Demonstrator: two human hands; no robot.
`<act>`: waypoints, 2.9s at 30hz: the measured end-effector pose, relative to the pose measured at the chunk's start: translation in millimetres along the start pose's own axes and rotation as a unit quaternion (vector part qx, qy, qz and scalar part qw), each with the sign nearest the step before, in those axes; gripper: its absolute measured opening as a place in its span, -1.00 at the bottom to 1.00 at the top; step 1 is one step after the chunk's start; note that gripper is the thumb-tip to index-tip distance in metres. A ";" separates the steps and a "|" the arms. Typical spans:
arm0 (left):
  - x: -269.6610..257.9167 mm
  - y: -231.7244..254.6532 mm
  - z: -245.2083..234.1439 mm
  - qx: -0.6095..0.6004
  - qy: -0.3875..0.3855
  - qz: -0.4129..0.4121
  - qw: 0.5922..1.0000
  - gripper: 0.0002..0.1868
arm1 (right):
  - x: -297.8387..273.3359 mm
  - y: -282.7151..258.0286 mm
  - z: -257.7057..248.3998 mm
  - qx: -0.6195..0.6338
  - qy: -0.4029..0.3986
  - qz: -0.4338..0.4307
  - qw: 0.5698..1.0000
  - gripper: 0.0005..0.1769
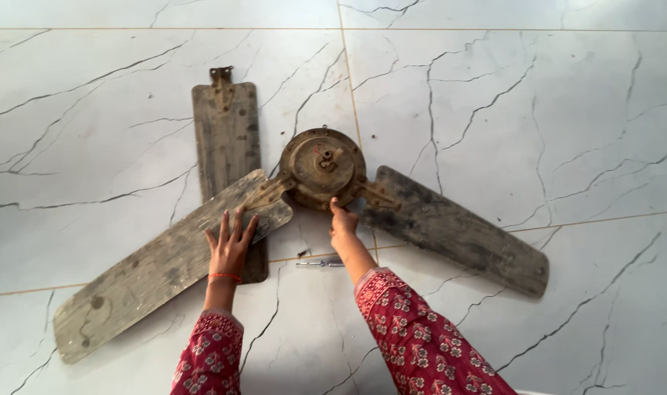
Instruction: The person assembles a ceiling fan on the floor by attaching three fan blades to the central motor housing. They use a screwdriver to tighten the screws securing each blade in place.
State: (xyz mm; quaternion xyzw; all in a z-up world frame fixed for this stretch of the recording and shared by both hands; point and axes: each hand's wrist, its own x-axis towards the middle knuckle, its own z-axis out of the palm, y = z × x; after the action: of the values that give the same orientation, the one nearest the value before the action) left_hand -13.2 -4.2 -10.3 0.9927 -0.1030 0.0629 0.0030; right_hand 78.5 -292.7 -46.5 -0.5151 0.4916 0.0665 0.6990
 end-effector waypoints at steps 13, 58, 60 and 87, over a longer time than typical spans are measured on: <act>4.7 0.1 -10.8 0.035 -0.070 0.002 0.997 -0.03 | -24.1 -0.9 4.0 0.021 -0.010 0.028 0.999 -0.64; 4.0 12.2 -56.0 0.079 -0.212 0.004 0.974 -0.18 | -31.0 -10.5 -6.4 -0.002 -0.035 0.014 0.999 -0.46; 8.8 13.6 -63.1 0.068 -0.164 0.002 0.984 -0.14 | -32.8 -12.1 -5.1 -0.017 -0.033 0.013 0.999 -0.45; 45.0 31.4 -80.4 0.016 -0.274 -0.063 0.960 0.04 | -13.9 -8.7 -4.4 -0.070 -0.047 -0.005 0.996 -0.55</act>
State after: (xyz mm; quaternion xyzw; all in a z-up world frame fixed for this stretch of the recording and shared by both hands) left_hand 14.1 -42.6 74.9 0.9764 -0.0358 -0.2098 -0.0374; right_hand 73.9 -294.4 -30.2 -0.5617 0.4495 0.1213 0.6840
